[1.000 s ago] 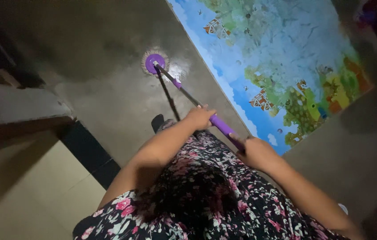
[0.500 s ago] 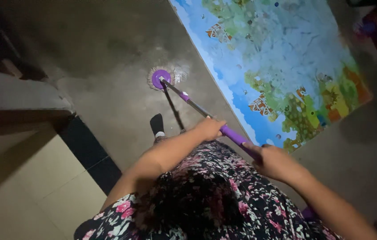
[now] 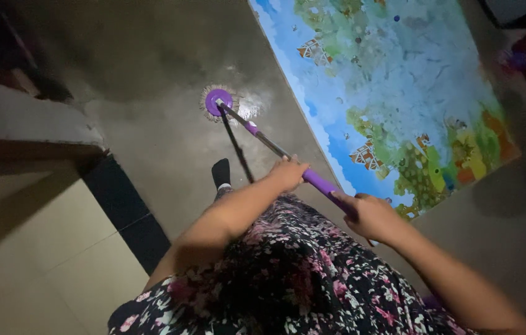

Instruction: Mopping a floor using a purple mop and bucket.

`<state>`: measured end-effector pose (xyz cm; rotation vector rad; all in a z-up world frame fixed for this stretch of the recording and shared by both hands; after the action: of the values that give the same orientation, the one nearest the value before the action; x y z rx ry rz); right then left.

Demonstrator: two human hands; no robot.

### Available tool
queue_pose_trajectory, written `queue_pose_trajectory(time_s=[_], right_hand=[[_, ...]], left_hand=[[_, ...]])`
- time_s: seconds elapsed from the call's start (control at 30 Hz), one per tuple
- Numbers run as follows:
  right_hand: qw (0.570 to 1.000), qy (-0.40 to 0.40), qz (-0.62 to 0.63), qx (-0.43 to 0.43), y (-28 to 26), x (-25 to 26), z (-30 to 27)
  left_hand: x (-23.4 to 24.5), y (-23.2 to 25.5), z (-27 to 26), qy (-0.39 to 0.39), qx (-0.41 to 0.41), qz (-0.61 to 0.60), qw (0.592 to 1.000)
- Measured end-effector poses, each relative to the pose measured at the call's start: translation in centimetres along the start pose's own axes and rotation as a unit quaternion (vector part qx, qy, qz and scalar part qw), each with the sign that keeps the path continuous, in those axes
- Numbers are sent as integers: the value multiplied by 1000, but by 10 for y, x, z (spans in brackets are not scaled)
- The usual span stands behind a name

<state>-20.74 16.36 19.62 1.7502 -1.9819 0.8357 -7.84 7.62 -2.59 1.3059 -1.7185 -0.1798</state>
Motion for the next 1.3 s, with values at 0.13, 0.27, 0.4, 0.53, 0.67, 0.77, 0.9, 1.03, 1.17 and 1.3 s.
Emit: queue_pose_trajectory(time_s=[0.13,0.27,0.4,0.53,0.67,0.77,0.9,1.03,1.17,1.3], right_hand=[[1000,-26,-11,1,-15,11,20],[1000,-20,-8,19,-30,13,43],[999,9,0,46,-49,25,68],[997,11,3,74,-66,33,91],[993,51,-7,104,-86,54,110],[997,-2,-43,60,-95,62,129],[995,30,-36,86,-112,69,153],[996,30,-44,76,-111,51,181],[993,32,-83,81,-111,37,190],[997,11,-24,67,-124,51,169]], left_hand=[[11,-25,5,15,25,10,1000],[25,-52,-5,13,41,-23,999],[39,-79,-6,29,47,-25,998],[59,-101,-20,33,82,-43,995],[77,-120,-20,41,99,-50,993],[86,-138,-19,30,131,-71,988],[99,-154,-29,73,124,-97,985],[107,-157,-38,84,132,-94,983],[115,-153,-51,75,154,-100,980],[107,-151,-50,70,157,-106,979]])
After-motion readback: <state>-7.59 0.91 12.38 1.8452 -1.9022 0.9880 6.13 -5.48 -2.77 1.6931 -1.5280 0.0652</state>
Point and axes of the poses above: each hand's wrist, its own z-axis towards the middle knuckle, its own x-axis out of the back of the hand, y = z × x, the point moved 6 cm from there along z, towards the middle knuckle, and after that the axes turned 7 degrees about -y, right-handed, at the moved point
